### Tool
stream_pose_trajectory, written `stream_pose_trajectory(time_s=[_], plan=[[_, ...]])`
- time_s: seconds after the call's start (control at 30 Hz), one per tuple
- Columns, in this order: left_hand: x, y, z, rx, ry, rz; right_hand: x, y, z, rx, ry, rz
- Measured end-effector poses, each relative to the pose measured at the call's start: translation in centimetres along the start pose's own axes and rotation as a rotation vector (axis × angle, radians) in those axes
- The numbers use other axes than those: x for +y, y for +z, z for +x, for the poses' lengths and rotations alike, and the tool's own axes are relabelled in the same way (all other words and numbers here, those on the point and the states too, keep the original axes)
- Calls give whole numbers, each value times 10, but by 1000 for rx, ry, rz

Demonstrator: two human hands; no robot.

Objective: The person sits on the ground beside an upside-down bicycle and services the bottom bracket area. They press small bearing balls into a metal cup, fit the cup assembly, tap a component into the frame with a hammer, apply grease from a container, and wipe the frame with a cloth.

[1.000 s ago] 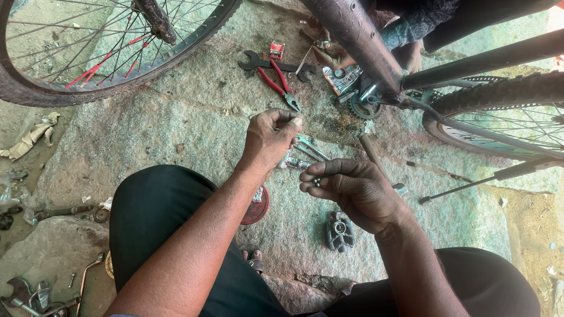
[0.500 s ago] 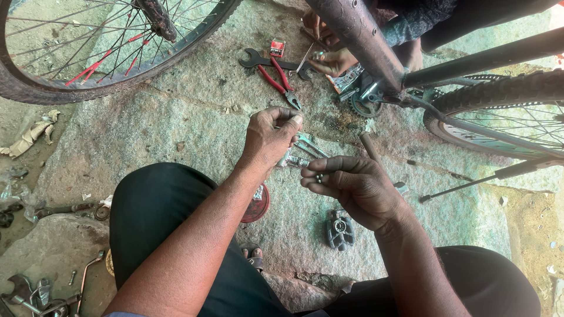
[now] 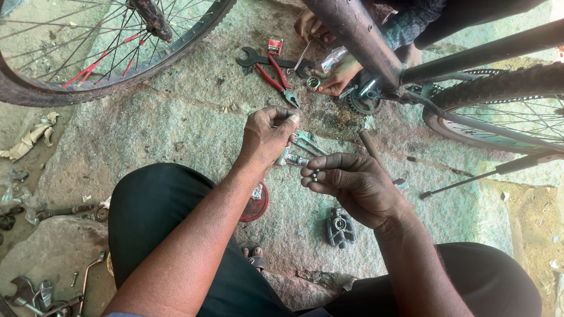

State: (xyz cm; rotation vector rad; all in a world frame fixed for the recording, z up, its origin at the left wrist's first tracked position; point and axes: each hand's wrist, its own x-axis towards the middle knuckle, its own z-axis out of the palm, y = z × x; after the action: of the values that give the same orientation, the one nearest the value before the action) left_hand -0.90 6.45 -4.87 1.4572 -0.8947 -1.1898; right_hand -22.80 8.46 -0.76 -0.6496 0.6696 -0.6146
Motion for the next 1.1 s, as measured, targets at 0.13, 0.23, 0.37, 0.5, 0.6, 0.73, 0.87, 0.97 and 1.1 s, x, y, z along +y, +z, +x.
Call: stream_pose_trajectory(time_s=[0.13,0.23,0.37,0.5,0.6,0.73,0.87,0.97,1.1], plan=[[1,1,0,17,17,181,-3,3,1,26,15,-61],[4,3,9,27,125,347,-5,5,5,38,30,-92],[-3,14,36,-2,25,504,-4,5,8,46,9,-78],[-29,32,64,-15,37,499,-5,-3,5,82,6,-53],[-53,46,77,38,194,568,-6,-9,4,112,-15,-35],[-64,53,90,135,345,665,-7,-15,9,145,-37,-5],[-49,52,91,101,293,688,-10,-16,11,210,-40,-1],[-20,48,68,117,357,702,-15,-15,12,244,-62,11],[22,30,15,49,215,591,-23,-14,16,296,-110,18]])
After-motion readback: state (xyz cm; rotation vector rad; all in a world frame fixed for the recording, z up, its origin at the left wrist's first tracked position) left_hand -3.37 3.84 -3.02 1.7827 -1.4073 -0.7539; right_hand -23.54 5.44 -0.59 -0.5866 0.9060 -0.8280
